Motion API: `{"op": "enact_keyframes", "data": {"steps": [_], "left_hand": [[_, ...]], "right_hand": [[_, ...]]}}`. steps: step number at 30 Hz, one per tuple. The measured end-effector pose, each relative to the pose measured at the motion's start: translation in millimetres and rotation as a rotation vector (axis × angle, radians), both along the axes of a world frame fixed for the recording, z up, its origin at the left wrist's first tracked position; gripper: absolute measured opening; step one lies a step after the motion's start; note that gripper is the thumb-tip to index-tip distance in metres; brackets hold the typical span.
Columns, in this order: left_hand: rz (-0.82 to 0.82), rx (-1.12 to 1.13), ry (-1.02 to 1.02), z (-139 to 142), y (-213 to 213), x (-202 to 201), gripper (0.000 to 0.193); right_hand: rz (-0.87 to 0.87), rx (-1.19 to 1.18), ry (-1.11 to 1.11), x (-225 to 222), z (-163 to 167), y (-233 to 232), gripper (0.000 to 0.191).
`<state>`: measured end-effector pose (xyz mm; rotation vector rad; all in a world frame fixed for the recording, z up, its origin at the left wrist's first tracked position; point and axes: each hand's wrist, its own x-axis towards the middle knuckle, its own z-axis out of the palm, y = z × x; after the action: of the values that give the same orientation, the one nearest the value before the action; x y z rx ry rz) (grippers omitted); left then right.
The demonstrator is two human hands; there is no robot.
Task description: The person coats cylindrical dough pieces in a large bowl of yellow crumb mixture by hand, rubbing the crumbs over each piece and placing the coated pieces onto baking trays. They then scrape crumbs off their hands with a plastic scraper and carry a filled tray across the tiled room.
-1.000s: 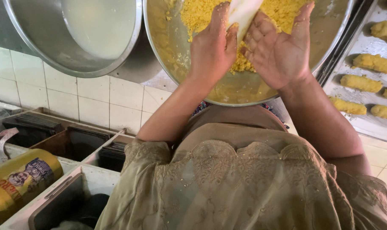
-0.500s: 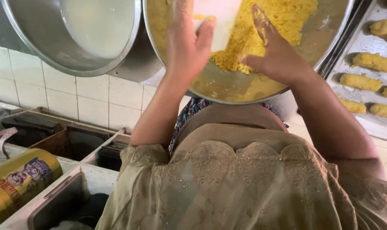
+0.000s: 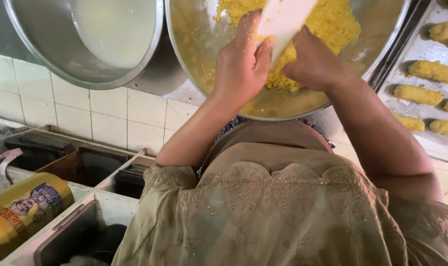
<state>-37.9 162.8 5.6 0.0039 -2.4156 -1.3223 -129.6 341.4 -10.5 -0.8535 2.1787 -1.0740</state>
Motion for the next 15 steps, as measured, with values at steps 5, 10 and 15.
{"op": "enact_keyframes", "data": {"steps": [5, 10, 15], "left_hand": [[0.088, -0.077, 0.032, -13, 1, -9, 0.049], [0.128, -0.047, -0.038, -24, -1, -20, 0.050], [0.158, -0.144, 0.041, -38, 2, -24, 0.050]], "right_hand": [[-0.024, -0.054, 0.020, 4, 5, 3, 0.082], [-0.023, -0.021, 0.042, 7, 4, 5, 0.096], [-0.223, -0.340, -0.452, 15, -1, 7, 0.097]]}}
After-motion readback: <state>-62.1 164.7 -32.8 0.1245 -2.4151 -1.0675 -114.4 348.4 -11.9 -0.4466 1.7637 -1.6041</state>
